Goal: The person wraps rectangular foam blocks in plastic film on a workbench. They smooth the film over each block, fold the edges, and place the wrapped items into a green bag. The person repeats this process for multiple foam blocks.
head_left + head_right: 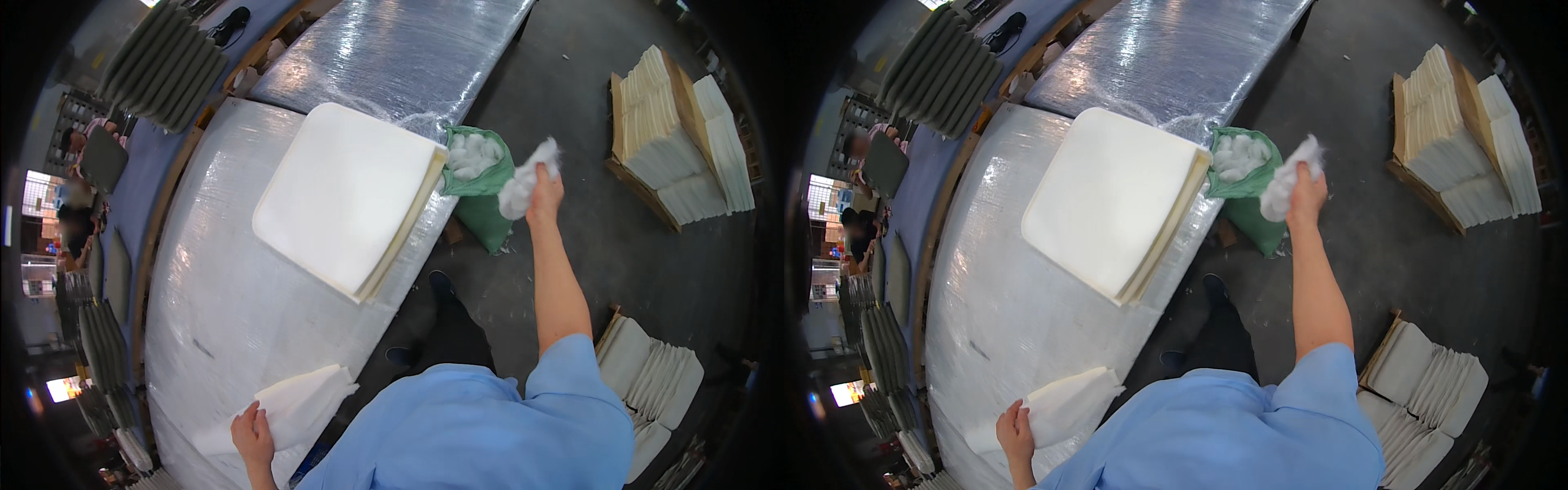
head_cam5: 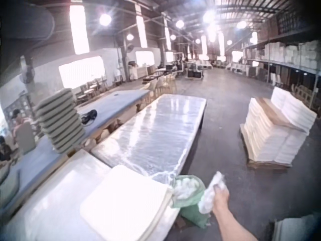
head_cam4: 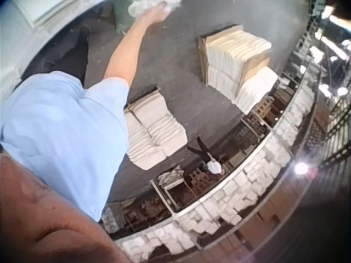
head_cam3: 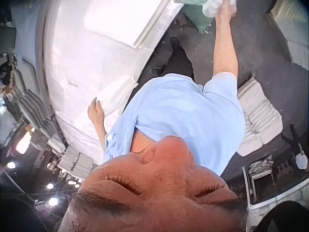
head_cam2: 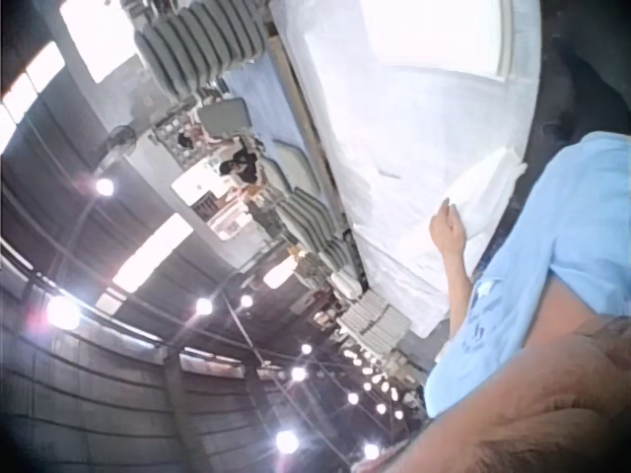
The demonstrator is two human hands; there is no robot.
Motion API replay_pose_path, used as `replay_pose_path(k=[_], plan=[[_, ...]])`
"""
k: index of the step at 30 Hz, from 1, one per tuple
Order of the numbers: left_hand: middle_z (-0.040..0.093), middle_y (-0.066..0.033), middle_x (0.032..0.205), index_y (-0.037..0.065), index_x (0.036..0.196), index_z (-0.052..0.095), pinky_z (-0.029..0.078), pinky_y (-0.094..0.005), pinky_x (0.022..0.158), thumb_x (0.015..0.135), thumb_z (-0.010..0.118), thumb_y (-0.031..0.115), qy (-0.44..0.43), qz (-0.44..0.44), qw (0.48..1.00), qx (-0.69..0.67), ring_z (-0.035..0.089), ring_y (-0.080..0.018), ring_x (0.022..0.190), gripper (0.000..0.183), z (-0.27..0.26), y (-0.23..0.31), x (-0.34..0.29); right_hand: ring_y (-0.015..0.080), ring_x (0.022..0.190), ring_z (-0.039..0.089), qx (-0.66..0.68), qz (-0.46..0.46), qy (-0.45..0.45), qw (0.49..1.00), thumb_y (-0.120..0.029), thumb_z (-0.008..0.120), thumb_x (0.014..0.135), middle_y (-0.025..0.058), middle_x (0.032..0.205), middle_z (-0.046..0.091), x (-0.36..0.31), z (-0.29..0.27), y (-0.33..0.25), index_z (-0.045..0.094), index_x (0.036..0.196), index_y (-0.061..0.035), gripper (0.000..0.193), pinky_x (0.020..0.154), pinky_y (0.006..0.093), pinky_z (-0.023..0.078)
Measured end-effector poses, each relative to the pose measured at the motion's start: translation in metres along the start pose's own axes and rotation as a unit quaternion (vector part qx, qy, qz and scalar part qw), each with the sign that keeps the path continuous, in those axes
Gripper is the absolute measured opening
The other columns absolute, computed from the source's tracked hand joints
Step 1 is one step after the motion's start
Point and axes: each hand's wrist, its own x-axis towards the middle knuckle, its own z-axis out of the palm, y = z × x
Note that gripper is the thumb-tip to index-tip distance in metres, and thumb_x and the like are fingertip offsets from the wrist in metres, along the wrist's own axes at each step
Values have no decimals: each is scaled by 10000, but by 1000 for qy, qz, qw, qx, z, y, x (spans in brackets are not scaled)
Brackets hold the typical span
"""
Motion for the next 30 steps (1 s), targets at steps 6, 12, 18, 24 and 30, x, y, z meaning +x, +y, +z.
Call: replay_pose_path(k=[6, 12, 18, 24, 30], plan=[[562, -233, 1379, 32, 1354, 587, 398, -502, 1087, 978, 594, 272, -21, 42, 967, 251, 526, -412, 1283, 446, -4, 21, 2, 302, 1010, 632, -260, -214, -31, 941, -267, 776, 850, 121, 1086, 641, 87, 96, 58, 606, 1189, -109, 410, 887, 409, 497], [406, -296, 1526, 7, 1439, 507, 309, -524, 1168, 968, 594, 397, 26, -129, 958, 253, 388, -491, 1389, 618, 0, 54, -9, 307, 1108, 541, -555, -307, -281, 721, -281, 785, 803, 91, 1116, 578, 104, 91, 129, 650, 1118, -159, 363, 927, 492, 429], [367, -316, 1544, -17, 1460, 478, 268, -519, 1194, 1003, 551, 395, 108, -258, 951, 130, 333, -481, 1430, 621, 22, 73, -14, 323, 1204, 521, -645, -232, -398, 609, -247, 712, 853, 107, 1224, 565, 126, 91, 165, 683, 1125, -181, 282, 1013, 499, 400], [433, -274, 1523, 7, 1415, 550, 247, -542, 1201, 1043, 462, 367, 61, -208, 955, 204, 325, -494, 1430, 525, 18, 68, 20, 387, 1325, 466, -705, -140, -393, 573, -234, 690, 835, 176, 1365, 539, 130, 100, 187, 685, 1191, -134, 370, 1102, 514, 376], [471, -261, 1497, 33, 1399, 577, 259, -550, 1196, 1049, 441, 371, 72, -177, 966, 174, 356, -502, 1403, 505, 19, 38, 35, 358, 1301, 513, -587, -66, -473, 654, -337, 688, 876, 175, 1410, 532, 132, 96, 124, 665, 1270, -93, 464, 1081, 455, 425]])
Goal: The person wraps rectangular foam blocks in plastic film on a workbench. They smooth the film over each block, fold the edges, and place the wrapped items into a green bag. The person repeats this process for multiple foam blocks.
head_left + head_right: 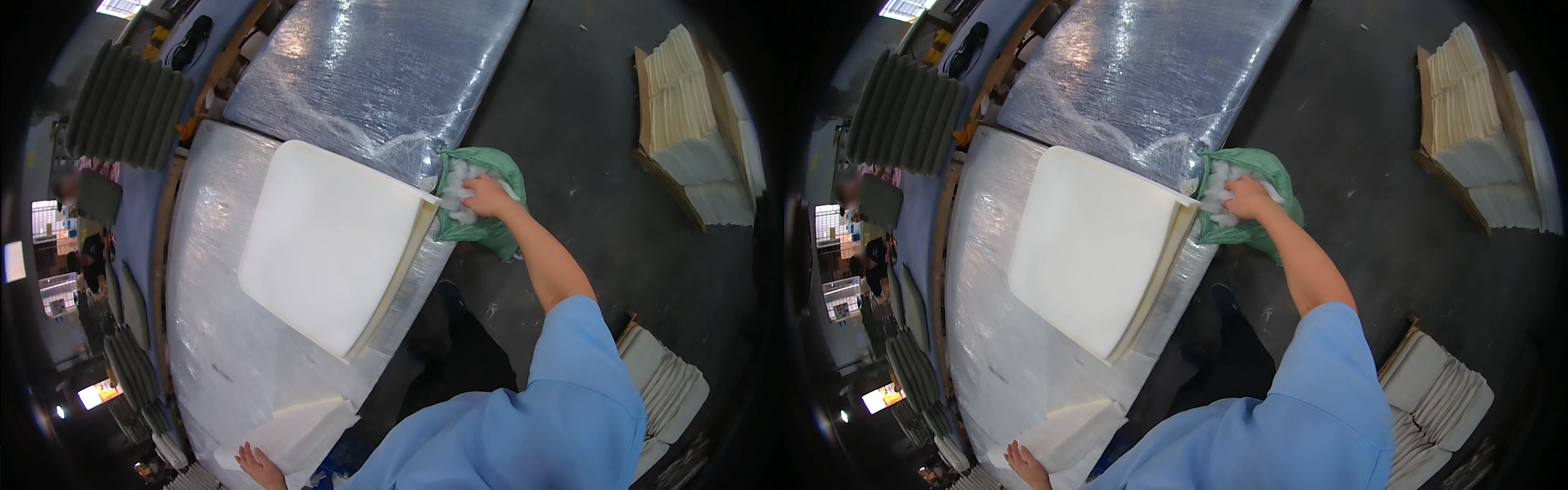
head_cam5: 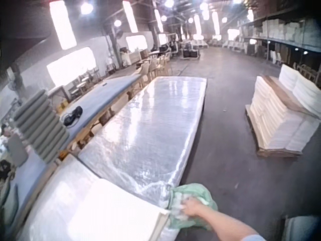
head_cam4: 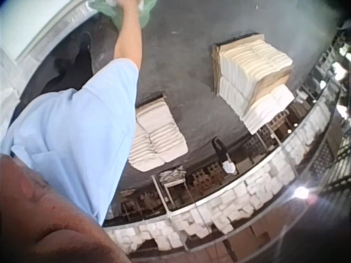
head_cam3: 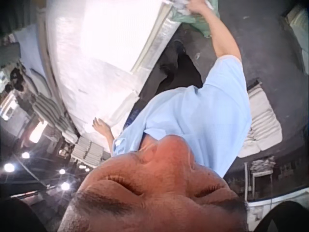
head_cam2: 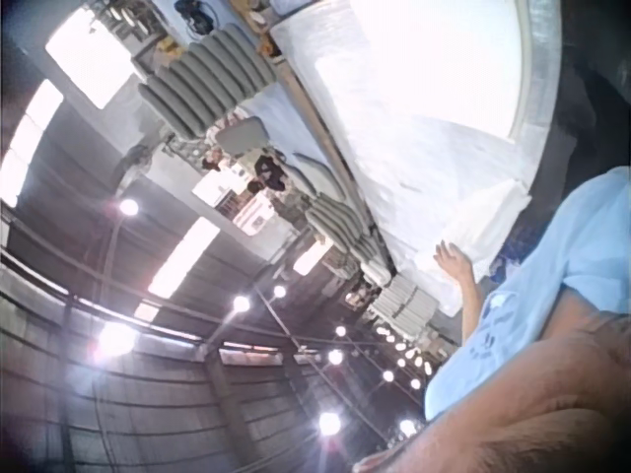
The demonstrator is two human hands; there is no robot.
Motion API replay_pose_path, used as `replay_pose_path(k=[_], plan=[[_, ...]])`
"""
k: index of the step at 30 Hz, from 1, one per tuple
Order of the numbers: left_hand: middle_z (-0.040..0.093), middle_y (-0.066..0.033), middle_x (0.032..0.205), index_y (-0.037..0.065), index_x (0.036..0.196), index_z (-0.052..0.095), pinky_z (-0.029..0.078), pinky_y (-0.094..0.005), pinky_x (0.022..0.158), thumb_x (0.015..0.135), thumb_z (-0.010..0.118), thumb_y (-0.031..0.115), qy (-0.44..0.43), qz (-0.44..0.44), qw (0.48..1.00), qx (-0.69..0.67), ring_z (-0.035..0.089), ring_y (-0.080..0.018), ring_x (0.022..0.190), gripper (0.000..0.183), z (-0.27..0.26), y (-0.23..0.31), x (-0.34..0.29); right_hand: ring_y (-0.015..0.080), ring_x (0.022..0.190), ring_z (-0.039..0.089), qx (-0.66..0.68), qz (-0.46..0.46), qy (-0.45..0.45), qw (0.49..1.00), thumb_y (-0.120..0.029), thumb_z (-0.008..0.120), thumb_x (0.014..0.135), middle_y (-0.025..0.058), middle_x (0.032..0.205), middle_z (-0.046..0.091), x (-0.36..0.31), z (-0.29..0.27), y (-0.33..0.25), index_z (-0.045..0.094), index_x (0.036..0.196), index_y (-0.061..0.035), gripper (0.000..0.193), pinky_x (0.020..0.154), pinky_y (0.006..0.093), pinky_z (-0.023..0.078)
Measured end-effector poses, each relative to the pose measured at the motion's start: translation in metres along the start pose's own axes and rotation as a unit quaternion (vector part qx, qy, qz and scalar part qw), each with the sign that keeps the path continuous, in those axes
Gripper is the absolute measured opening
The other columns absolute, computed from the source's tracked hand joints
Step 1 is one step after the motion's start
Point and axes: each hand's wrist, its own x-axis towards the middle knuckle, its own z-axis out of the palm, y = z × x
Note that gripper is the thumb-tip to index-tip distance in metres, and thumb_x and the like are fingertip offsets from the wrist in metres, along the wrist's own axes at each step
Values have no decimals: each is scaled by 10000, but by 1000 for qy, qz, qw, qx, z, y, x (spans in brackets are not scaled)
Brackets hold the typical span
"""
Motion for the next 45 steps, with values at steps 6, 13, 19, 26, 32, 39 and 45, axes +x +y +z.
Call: replay_pose_path(k=[6, 13, 19, 26, 32, 39, 45], plan=[[541, -239, 1419, 35, 1321, 627, 258, -534, 1190, 1023, 485, 343, 60, 0, 998, -32, 394, -458, 1390, 451, 22, -24, 12, 277, 1048, 658, 222, -31, 338, 914, -254, 702, 899, 117, 1108, 680, -90, -17, -19, 690, 1149, -37, 331, 906, 366, 507], [503, -213, 1466, 4, 1297, 635, 183, -526, 1225, 1006, 516, 312, 32, -55, 996, -56, 303, -420, 1468, 440, 14, -1, 24, 126, 689, 638, 627, 224, 224, 712, -304, 594, 1031, 6, 799, 663, -181, 92, -15, 652, 968, -93, 228, 596, 267, 476], [522, -204, 1454, 9, 1295, 645, 176, -523, 1232, 1006, 515, 322, 53, -52, 995, -65, 309, -416, 1468, 446, 9, 3, 22, 155, 725, 662, 637, 266, 111, 715, -379, 543, 1049, 25, 845, 682, -201, 133, -43, 643, 1050, -95, 301, 634, 321, 516], [505, -188, 1480, 25, 1300, 645, 183, -540, 1228, 995, 531, 307, 78, -77, 992, -66, 300, -421, 1473, 430, 23, -6, 6, 240, 920, 673, 697, 193, 94, 684, -438, 509, 1054, 94, 1016, 687, -121, 87, -60, 596, 1212, -29, 447, 812, 389, 529], [407, -188, 1560, 71, 1367, 599, 200, -551, 1216, 987, 545, 288, 111, -151, 981, -56, 268, -457, 1478, 441, 17, 9, -15, 246, 969, 667, 713, 204, 51, 668, -441, 532, 1043, 86, 1022, 685, -45, 49, -62, 599, 1188, -41, 430, 870, 393, 516], [333, -227, 1595, 67, 1404, 562, 203, -513, 1220, 992, 543, 254, 151, -169, 971, -73, 300, -427, 1458, 453, 0, 38, -27, 263, 1166, 597, 742, 155, 180, 627, -415, 691, 958, 116, 1225, 618, 68, -10, -38, 542, 1272, -32, 518, 1015, 417, 458], [327, -242, 1589, 50, 1403, 559, 276, -532, 1175, 992, 532, 275, 129, -154, 978, -48, 330, -441, 1428, 469, -14, 63, -11, 299, 1353, 469, 641, 276, 192, 690, -427, 825, 840, 194, 1499, 453, 126, -21, -53, 388, 1452, 75, 905, 1119, 414, 388]])
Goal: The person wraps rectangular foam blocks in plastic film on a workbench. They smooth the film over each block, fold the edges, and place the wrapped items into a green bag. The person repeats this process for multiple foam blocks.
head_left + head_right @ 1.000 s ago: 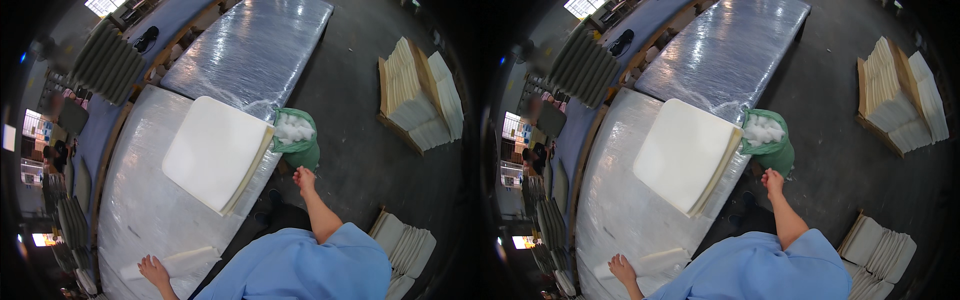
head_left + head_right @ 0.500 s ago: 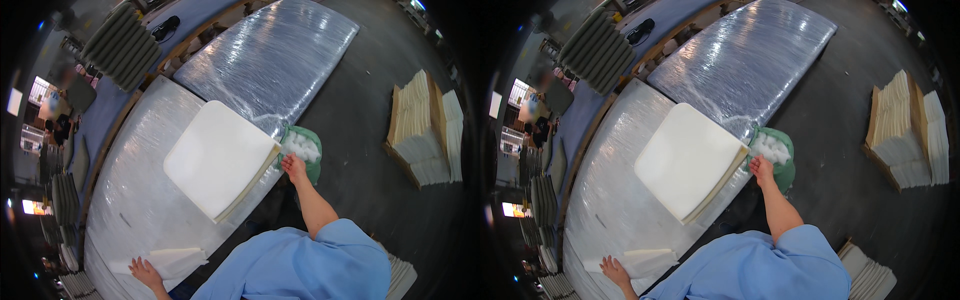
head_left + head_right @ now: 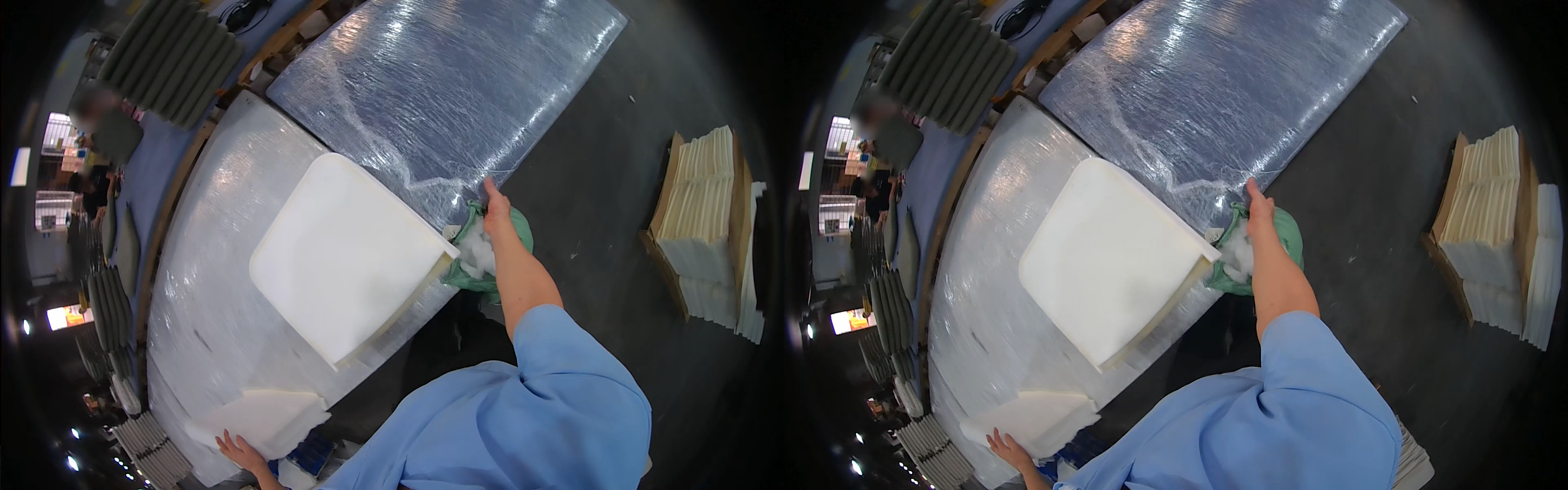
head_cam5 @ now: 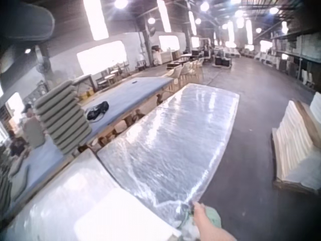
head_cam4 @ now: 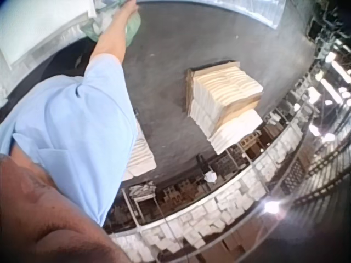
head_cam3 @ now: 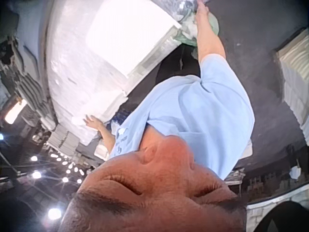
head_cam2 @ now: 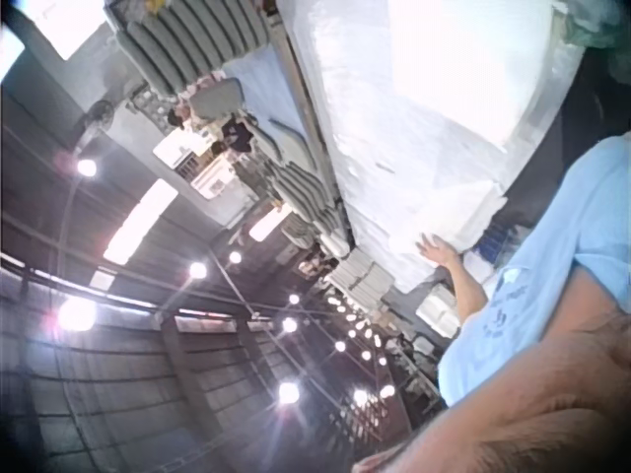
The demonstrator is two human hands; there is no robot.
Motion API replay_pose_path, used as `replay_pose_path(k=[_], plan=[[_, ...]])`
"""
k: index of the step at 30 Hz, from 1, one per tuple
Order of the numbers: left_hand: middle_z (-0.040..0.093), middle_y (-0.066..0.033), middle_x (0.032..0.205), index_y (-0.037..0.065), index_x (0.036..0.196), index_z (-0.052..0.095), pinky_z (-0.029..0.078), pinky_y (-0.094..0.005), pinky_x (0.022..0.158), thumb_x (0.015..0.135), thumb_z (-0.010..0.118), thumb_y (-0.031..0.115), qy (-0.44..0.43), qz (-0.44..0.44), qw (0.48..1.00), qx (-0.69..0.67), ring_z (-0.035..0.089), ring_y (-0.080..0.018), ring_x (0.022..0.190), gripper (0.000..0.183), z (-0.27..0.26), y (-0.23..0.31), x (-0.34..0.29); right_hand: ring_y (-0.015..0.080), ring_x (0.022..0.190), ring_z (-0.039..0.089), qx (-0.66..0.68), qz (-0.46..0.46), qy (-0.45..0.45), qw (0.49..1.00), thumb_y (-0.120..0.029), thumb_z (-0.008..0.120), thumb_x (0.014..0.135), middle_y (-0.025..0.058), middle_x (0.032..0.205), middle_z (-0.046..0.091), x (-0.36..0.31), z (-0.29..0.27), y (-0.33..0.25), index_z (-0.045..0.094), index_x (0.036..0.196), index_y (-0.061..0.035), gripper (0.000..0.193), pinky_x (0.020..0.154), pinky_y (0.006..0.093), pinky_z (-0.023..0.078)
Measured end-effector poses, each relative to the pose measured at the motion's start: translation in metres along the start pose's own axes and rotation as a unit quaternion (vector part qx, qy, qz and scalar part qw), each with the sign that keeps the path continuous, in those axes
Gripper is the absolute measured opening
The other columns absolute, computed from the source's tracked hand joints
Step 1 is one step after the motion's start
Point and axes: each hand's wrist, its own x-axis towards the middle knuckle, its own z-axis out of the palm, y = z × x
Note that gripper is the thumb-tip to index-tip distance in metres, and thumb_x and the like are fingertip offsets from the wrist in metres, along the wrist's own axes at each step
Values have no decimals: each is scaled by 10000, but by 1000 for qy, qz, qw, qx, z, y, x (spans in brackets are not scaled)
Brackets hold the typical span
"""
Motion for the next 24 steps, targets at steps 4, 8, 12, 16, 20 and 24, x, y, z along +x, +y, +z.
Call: replay_pose_path(k=[4, 8, 12, 16, 20, 24], plan=[[340, -257, 1575, 36, 1403, 553, 299, -524, 1160, 995, 521, 306, -11, 17, 1000, -17, 346, -441, 1413, 490, -1, 10, 10, 314, 1279, 556, -2, -4, -122, 993, -426, 841, 810, 229, 1404, 552, 16, 5, 7, 389, 1441, 123, 951, 1033, 431, 468], [513, -306, 1430, 39, 1326, 643, 318, -545, 1151, 1036, 466, 413, -23, 52, 998, 28, 471, -468, 1311, 505, 5, 24, 27, 287, 1232, 589, -107, 44, -67, 991, -436, 830, 821, 234, 1367, 577, 28, 4, -8, 433, 1398, 142, 909, 998, 429, 488], [530, -326, 1402, 115, 1273, 702, 426, -563, 1056, 966, 531, 524, -5, 87, 996, 21, 537, -492, 1230, 540, 13, 27, 34, 247, 1242, 584, -129, 0, -79, 988, -422, 752, 897, 193, 1344, 607, 13, -15, -14, 491, 1386, 101, 763, 1010, 390, 478], [572, -347, 1336, 143, 1195, 749, 506, -573, 952, 927, 559, 562, 32, 131, 990, 32, 608, -518, 1119, 532, 19, 22, 42, 203, 1147, 615, -80, -139, -32, 987, -372, 725, 934, 126, 1259, 651, -8, -62, -22, 572, 1352, 22, 595, 951, 335, 485], [521, -331, 1398, 69, 1233, 707, 435, -538, 1043, 948, 532, 443, 5, 104, 994, 24, 543, -490, 1215, 502, 20, 18, 37, 98, 834, 655, -2, -190, 71, 979, -324, 699, 967, 18, 963, 692, -16, -143, -18, 682, 1174, -37, 354, 676, 230, 491], [438, -284, 1512, 17, 1307, 642, 333, -496, 1151, 939, 524, 324, -25, 53, 998, 0, 427, -439, 1379, 494, 10, 9, 22, 94, 713, 640, 59, -142, 117, 981, -345, 662, 991, 12, 891, 669, -29, -232, 13, 681, 1100, -49, 315, 562, 238, 478]])
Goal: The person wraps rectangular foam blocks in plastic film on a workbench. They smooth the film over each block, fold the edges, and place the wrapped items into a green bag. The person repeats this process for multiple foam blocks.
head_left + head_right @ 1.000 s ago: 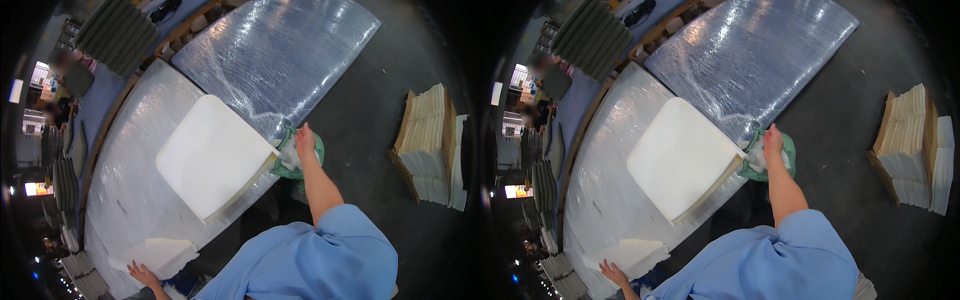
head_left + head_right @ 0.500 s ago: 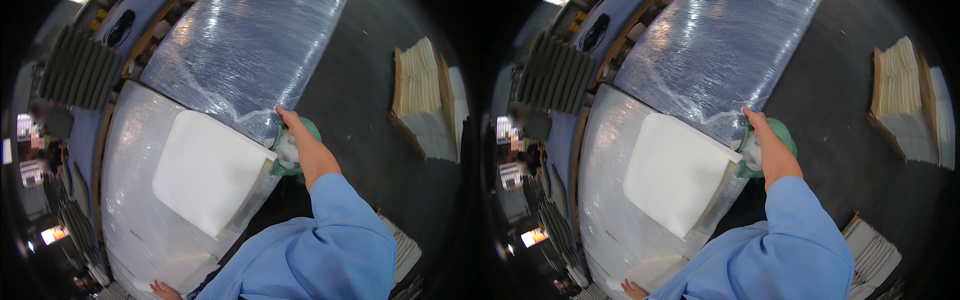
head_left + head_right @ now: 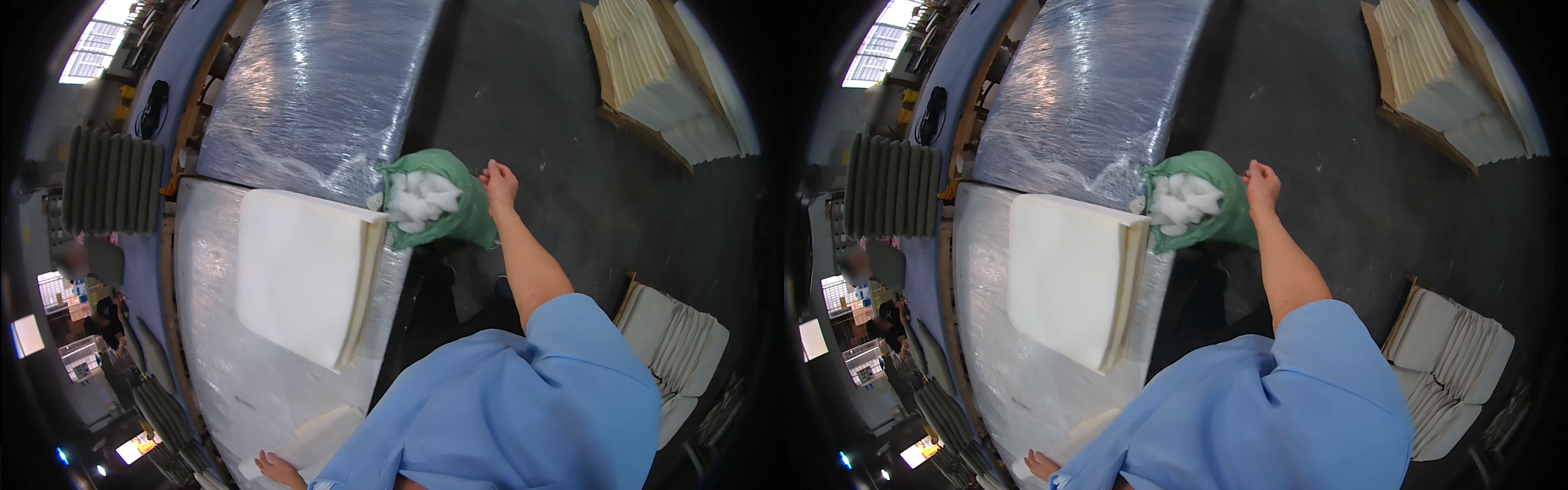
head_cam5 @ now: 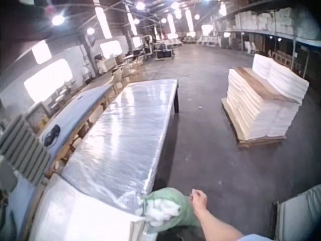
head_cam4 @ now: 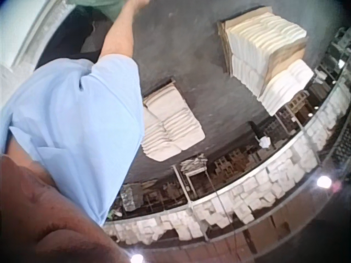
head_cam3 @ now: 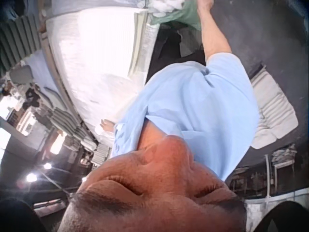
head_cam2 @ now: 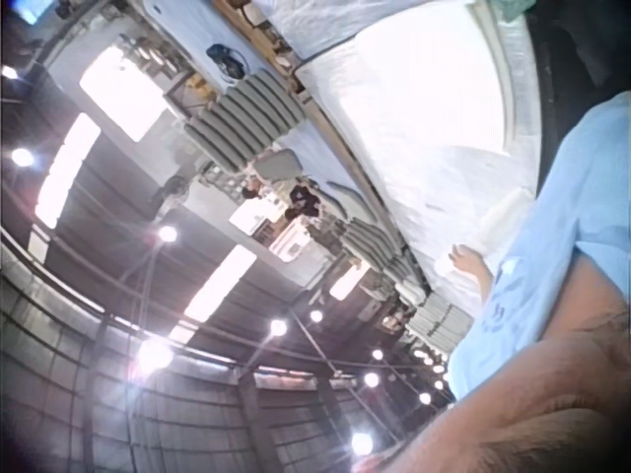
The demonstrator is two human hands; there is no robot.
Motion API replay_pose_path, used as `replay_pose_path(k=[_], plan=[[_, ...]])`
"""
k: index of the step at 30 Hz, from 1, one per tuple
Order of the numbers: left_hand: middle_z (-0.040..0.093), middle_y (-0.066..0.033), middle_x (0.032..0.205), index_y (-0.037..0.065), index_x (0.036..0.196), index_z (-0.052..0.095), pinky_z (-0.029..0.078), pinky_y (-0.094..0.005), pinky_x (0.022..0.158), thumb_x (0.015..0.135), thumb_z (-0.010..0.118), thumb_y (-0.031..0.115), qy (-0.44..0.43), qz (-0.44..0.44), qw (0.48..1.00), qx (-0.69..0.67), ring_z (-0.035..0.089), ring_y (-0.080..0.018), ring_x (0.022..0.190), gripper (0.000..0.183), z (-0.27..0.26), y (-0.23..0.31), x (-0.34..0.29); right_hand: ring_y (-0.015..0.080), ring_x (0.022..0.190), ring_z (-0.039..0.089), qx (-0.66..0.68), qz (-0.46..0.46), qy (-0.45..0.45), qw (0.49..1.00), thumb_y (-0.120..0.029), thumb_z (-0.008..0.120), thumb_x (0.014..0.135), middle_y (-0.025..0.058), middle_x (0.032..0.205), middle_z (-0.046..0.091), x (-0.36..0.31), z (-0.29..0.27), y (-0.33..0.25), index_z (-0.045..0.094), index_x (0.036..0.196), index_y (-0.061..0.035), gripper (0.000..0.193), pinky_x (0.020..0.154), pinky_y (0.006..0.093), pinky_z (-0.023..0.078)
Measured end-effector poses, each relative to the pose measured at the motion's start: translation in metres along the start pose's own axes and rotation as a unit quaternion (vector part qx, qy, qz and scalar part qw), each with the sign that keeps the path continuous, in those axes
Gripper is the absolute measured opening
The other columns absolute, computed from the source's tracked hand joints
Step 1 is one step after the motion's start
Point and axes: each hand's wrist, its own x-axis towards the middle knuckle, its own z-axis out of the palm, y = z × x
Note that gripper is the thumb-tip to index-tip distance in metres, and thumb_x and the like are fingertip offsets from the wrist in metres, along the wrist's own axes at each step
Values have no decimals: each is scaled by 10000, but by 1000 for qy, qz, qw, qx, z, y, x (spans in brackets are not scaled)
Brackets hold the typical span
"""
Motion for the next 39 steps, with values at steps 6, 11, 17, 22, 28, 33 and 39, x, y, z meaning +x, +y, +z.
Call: replay_pose_path(k=[6, 11, 17, 22, 28, 33, 39], plan=[[493, -294, 1466, 6, 1258, 679, 351, -464, 1144, 913, 522, 314, 46, 12, 997, -53, 458, -423, 1368, 489, -10, 0, -35, 133, 614, 632, -29, 182, 15, 983, -483, 582, 1010, 25, 814, 643, -37, -174, 67, 652, 1087, -91, 405, 488, 275, 478], [497, -289, 1464, 1, 1253, 683, 349, -463, 1144, 911, 508, 304, 69, 5, 994, -86, 466, -415, 1363, 489, -14, -8, -54, 186, 616, 632, -128, 320, 12, 939, -586, 478, 1017, 44, 824, 648, -80, -264, 116, 624, 1104, -103, 512, 526, 342, 480], [497, -240, 1483, 14, 1251, 685, 314, -462, 1166, 932, 494, 301, 86, -26, 994, -56, 440, -385, 1383, 470, -1, -16, -42, 239, 839, 676, -211, 338, -150, 905, -675, 345, 1017, 124, 1072, 700, -108, -201, 127, 604, 1194, -62, 689, 708, 417, 520], [483, -207, 1501, 14, 1246, 675, 235, -467, 1219, 970, 459, 275, 94, -30, 994, -46, 410, -367, 1401, 436, 19, -30, -29, 306, 1034, 664, -223, 376, -285, 853, -723, 277, 1001, 170, 1258, 670, -142, -88, 145, 534, 1400, -21, 848, 900, 486, 481], [487, -213, 1492, 9, 1250, 668, 201, -486, 1233, 985, 449, 268, 91, 8, 995, -28, 403, -378, 1405, 430, 32, -37, -2, 384, 1173, 598, -134, 467, -180, 855, -774, 239, 973, 153, 1340, 633, -204, 31, 201, 548, 1418, -57, 899, 1047, 563, 389], [551, -335, 1368, 12, 1173, 720, 412, -536, 1066, 969, 495, 348, 82, 53, 995, -24, 556, -484, 1203, 453, 31, -33, 3, 296, 1378, 462, 147, 443, -113, 877, -708, 260, 1013, 108, 1512, 503, -221, 72, 229, 510, 1463, -127, 776, 1161, 485, 330], [565, -366, 1319, -20, 1135, 726, 460, -535, 1022, 982, 479, 302, 91, 78, 992, -35, 584, -499, 1138, 434, 30, -22, 19, 323, 1432, 399, 163, 411, -71, 894, -712, 202, 1015, 102, 1570, 438, -221, 83, 234, 449, 1515, -136, 802, 1197, 526, 266]])
